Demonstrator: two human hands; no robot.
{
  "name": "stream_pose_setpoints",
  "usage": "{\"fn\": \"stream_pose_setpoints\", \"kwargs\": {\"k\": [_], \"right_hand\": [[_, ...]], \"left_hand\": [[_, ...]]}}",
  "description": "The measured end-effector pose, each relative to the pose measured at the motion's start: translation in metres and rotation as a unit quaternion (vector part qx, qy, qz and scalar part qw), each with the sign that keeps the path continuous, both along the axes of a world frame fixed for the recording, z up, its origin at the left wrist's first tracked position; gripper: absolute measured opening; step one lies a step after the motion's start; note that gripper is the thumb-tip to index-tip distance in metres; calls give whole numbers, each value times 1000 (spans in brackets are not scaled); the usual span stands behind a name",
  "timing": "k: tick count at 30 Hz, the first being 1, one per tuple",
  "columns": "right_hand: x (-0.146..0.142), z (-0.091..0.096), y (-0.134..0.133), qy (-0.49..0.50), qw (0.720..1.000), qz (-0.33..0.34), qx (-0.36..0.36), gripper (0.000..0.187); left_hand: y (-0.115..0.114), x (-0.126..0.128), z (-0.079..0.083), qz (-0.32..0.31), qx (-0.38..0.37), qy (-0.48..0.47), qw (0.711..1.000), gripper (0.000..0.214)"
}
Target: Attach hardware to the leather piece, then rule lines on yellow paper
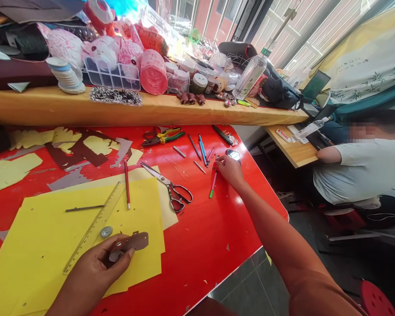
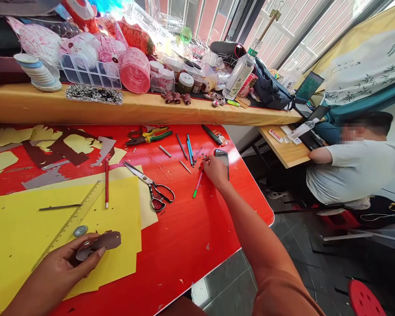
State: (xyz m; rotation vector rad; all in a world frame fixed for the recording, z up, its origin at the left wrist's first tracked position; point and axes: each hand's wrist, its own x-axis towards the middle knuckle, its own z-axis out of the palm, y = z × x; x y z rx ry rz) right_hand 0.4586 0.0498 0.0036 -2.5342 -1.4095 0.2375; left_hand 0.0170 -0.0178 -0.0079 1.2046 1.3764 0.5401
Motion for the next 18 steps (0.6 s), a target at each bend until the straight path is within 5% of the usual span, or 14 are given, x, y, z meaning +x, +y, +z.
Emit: {"fn": "stream_pose_setpoints", "kwargs": {"k": [18], "right_hand": [[9,4,14,-22,997,21,-75,22]], "left_hand": [[0,-2,-4,2,-7,13,1000,32]]}}
